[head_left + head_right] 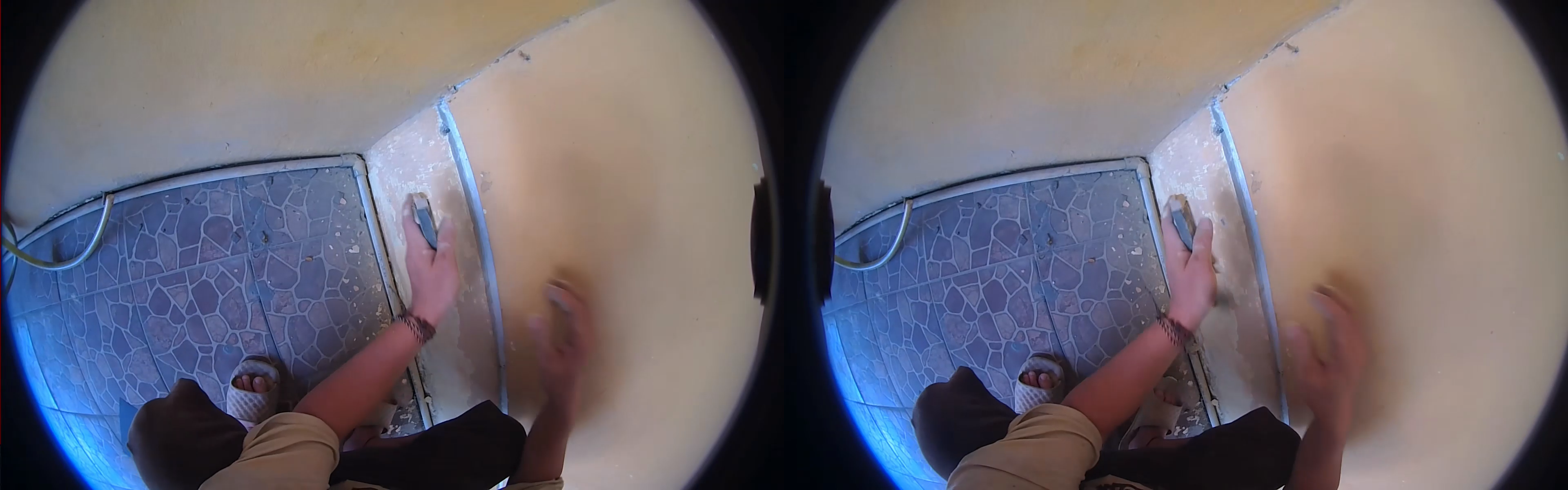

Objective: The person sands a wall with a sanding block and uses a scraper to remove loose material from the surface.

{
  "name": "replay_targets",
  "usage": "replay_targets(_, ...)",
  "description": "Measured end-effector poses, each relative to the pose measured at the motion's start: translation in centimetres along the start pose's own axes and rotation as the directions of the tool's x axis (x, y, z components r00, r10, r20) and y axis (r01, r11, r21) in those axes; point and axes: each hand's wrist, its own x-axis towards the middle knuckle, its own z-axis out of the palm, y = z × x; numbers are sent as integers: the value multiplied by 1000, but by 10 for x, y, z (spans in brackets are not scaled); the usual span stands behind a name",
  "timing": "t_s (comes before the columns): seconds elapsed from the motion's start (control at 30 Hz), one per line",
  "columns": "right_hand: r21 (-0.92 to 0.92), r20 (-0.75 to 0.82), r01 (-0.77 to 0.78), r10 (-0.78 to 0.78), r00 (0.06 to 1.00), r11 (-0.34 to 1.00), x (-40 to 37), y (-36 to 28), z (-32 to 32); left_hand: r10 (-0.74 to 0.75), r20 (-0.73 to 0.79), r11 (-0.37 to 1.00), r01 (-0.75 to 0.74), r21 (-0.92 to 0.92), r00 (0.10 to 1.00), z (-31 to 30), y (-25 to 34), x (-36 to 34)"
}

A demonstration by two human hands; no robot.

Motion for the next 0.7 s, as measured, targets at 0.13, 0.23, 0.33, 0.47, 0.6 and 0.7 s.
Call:
replay_targets(0.13, -478, -403, -110, -107, 909, 871, -9, 0, -47, 156, -118, 932, -107, 345, 981, -2, -63, 29)
replay_targets(0.23, -705, -480, -154, -306, 822, 693, -5, 28, -46, 104, -69, 825, -47, 563, 992, 2, -100, 22)
replay_targets(0.33, -791, -442, -139, -400, 803, 596, -4, 46, -42, 213, 5, 815, -181, 551, 977, -3, -121, 22)
replay_targets(0.47, -830, -414, -160, -397, 820, 535, -11, 50, -46, 407, 15, 605, -282, 745, 913, -5, -142, 25)
replay_targets(0.6, -830, -369, -103, -401, 839, 549, -16, 53, -50, 315, -109, 779, -192, 597, 943, 5, -148, 40)
replay_targets(0.7, -839, -380, -145, -376, 845, 524, -12, 46, -44, 389, -125, 736, -226, 638, 913, 15, -126, 125)
